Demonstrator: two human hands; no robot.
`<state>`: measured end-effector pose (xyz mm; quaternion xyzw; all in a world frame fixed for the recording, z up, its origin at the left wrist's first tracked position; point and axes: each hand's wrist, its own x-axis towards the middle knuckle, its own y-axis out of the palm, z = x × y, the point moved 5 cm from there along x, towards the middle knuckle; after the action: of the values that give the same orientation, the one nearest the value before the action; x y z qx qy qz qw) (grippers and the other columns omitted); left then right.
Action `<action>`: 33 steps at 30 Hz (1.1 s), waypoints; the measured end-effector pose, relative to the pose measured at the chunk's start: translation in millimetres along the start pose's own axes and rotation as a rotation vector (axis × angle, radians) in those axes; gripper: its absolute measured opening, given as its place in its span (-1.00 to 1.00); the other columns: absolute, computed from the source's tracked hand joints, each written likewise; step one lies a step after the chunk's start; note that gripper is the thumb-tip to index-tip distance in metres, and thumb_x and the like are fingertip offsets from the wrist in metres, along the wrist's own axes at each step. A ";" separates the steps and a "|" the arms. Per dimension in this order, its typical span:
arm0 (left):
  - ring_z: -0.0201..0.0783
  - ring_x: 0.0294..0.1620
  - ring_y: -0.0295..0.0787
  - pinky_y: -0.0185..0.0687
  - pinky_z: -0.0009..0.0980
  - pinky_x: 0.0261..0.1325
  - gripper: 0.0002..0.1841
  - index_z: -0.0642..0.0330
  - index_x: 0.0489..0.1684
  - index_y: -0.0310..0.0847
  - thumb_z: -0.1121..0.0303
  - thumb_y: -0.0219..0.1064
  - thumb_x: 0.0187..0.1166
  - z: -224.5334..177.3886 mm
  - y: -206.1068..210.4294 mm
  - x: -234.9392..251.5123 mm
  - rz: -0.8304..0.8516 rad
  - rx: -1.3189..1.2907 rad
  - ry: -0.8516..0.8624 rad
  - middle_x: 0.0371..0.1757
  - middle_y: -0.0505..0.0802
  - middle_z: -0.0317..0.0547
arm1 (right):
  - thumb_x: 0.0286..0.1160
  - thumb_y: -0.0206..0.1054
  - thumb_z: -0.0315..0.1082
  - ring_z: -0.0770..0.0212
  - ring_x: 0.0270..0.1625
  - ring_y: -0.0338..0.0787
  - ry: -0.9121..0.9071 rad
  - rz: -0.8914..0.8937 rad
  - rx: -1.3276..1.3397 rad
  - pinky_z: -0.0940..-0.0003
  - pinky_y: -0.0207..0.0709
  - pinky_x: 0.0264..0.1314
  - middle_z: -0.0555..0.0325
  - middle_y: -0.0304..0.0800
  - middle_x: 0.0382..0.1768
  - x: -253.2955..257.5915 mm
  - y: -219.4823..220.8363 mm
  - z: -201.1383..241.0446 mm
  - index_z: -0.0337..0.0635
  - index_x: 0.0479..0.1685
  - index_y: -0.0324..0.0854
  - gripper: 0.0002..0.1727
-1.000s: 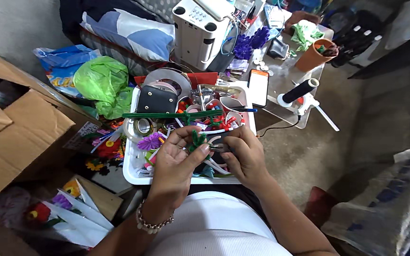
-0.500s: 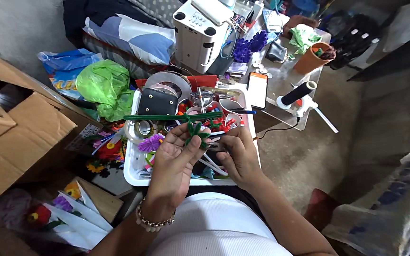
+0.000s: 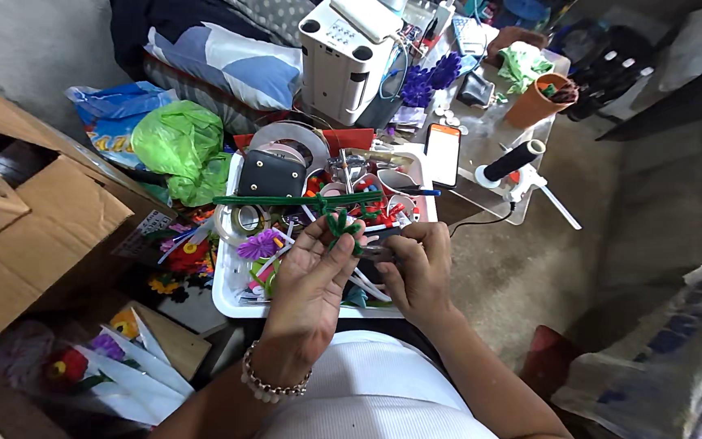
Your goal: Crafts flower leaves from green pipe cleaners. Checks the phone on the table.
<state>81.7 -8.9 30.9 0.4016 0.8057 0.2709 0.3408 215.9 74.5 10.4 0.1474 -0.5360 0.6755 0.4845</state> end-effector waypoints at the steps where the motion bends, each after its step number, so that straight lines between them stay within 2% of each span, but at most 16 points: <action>1: -0.32 -0.03 0.91 0.83 -0.45 0.14 -0.75 0.27 0.16 0.53 0.71 0.17 0.63 0.4 0.2 -0.2 0.001 0.001 -0.004 -0.03 0.88 -0.06 | 0.82 -0.08 0.20 0.19 -0.08 0.52 -0.006 -0.005 -0.006 0.29 0.36 0.09 0.12 0.46 -0.19 -0.1 -0.4 0.0 0.03 -0.03 0.59 -0.50; 11: -0.35 0.00 0.90 0.80 -0.47 0.18 -0.75 0.26 0.17 0.51 0.69 0.15 0.66 4.1 1.8 -2.8 -0.010 -0.023 -0.051 -0.01 0.88 -0.09 | 0.83 -0.10 0.18 0.16 -0.09 0.54 -0.022 -0.027 -0.044 0.29 0.36 0.11 0.10 0.47 -0.20 -0.9 -2.5 1.2 0.03 -0.02 0.60 -0.50; 23: -0.36 -0.05 0.91 0.82 -0.48 0.13 -0.76 0.25 0.14 0.52 0.70 0.17 0.64 2.2 2.1 -2.5 -0.007 0.024 -0.035 -0.06 0.89 -0.13 | 0.83 -0.09 0.18 0.17 -0.25 0.52 -0.054 -0.047 -0.069 0.33 0.37 -0.10 0.10 0.49 -0.33 0.2 -3.8 1.3 -0.02 -0.08 0.64 -0.47; 28: -0.30 -0.10 0.92 0.86 -0.45 0.06 -0.72 0.27 0.14 0.53 0.74 0.23 0.57 -1.7 3.8 -4.0 0.028 0.033 0.009 -0.09 0.88 -0.06 | 0.81 -0.11 0.23 0.21 -0.09 0.53 -0.032 -0.027 -0.036 0.34 0.37 0.08 0.15 0.46 -0.20 -0.6 -6.5 1.4 0.05 -0.04 0.56 -0.49; 33: -0.30 -0.13 0.92 0.87 -0.44 0.00 -0.69 0.27 0.14 0.54 0.77 0.26 0.52 -4.5 1.5 -2.0 0.024 0.082 0.025 -0.09 0.88 -0.06 | 0.82 -0.04 0.16 0.15 -0.10 0.52 -0.089 -0.016 -0.092 0.29 0.34 0.09 0.12 0.46 -0.20 2.6 -12.1 2.9 0.06 -0.03 0.56 -0.57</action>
<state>79.8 -10.5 35.4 0.4214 0.8155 0.2465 0.3107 223.6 72.7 20.4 0.1591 -0.5863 0.6390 0.4719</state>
